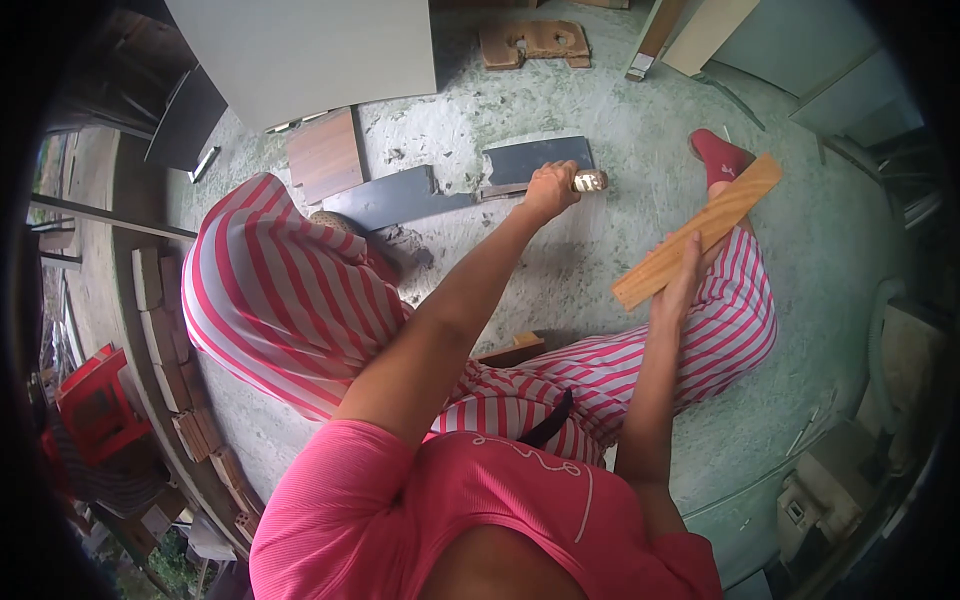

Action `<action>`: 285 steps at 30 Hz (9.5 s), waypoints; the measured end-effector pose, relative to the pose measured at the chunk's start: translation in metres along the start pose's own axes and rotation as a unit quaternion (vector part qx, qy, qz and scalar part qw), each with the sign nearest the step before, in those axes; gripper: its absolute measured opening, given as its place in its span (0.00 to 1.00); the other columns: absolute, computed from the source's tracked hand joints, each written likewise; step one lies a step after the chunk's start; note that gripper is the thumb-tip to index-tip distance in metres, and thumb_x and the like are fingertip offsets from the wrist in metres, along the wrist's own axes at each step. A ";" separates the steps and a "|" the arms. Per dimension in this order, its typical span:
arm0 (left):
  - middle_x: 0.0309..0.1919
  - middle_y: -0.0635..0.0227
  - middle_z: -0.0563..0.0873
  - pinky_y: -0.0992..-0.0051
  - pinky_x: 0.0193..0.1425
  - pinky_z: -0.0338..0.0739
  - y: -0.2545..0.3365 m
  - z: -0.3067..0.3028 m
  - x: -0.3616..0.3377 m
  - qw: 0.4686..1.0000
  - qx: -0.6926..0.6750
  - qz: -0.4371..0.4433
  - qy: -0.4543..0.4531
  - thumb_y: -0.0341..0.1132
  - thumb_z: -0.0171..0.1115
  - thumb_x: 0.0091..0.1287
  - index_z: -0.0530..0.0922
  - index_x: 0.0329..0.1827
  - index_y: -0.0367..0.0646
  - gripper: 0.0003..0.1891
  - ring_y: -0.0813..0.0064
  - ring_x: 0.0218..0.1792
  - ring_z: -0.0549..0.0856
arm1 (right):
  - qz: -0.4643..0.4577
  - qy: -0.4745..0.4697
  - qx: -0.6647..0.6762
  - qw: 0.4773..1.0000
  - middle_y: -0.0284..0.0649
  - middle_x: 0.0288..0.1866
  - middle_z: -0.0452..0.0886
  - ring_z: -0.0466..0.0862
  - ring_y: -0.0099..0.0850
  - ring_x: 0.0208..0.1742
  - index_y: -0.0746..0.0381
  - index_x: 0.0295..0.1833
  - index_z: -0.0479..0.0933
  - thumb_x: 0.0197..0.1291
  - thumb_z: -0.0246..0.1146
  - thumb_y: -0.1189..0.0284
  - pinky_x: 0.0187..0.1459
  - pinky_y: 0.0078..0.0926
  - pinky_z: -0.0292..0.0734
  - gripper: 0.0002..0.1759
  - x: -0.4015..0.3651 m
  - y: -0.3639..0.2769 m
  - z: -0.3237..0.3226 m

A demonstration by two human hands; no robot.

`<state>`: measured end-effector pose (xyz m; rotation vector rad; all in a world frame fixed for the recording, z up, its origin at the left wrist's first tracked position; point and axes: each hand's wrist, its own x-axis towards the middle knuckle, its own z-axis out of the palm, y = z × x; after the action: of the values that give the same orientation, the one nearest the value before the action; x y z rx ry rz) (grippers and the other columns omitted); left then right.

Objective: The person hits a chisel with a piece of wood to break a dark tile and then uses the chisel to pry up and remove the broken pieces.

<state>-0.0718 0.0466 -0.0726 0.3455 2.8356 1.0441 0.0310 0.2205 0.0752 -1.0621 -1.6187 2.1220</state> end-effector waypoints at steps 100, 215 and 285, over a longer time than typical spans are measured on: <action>0.28 0.69 0.79 0.77 0.36 0.73 -0.034 -0.134 -0.016 0.835 -0.366 -0.168 0.376 0.34 0.68 0.58 0.73 0.40 0.38 0.14 0.79 0.29 0.75 | 0.296 -0.195 -0.054 0.934 0.41 0.38 0.75 0.78 0.31 0.33 0.52 0.59 0.64 0.55 0.64 0.50 0.34 0.34 0.78 0.31 0.001 0.075 0.013; 0.39 0.63 0.82 0.59 0.46 0.74 -0.014 -0.035 -0.028 0.997 0.033 -0.050 0.048 0.35 0.69 0.47 0.75 0.38 0.45 0.16 0.57 0.44 0.80 | 0.020 -0.194 -0.082 0.977 0.44 0.72 0.55 0.63 0.36 0.67 0.55 0.77 0.35 0.64 0.56 0.59 0.65 0.32 0.59 0.45 -0.036 0.058 0.030; 0.24 0.71 0.79 0.81 0.25 0.71 -0.065 -0.263 -0.043 0.810 -0.408 -0.098 0.409 0.33 0.69 0.59 0.73 0.35 0.42 0.12 0.81 0.22 0.78 | -0.330 -0.429 -0.627 0.560 0.47 0.76 0.46 0.41 0.52 0.77 0.49 0.68 0.66 0.56 0.65 0.59 0.70 0.62 0.40 0.33 -0.036 0.176 0.165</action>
<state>-0.0870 -0.1770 0.0859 -0.6084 2.4544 2.6562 -0.0196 0.0201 -0.0548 0.7311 -3.3152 0.6026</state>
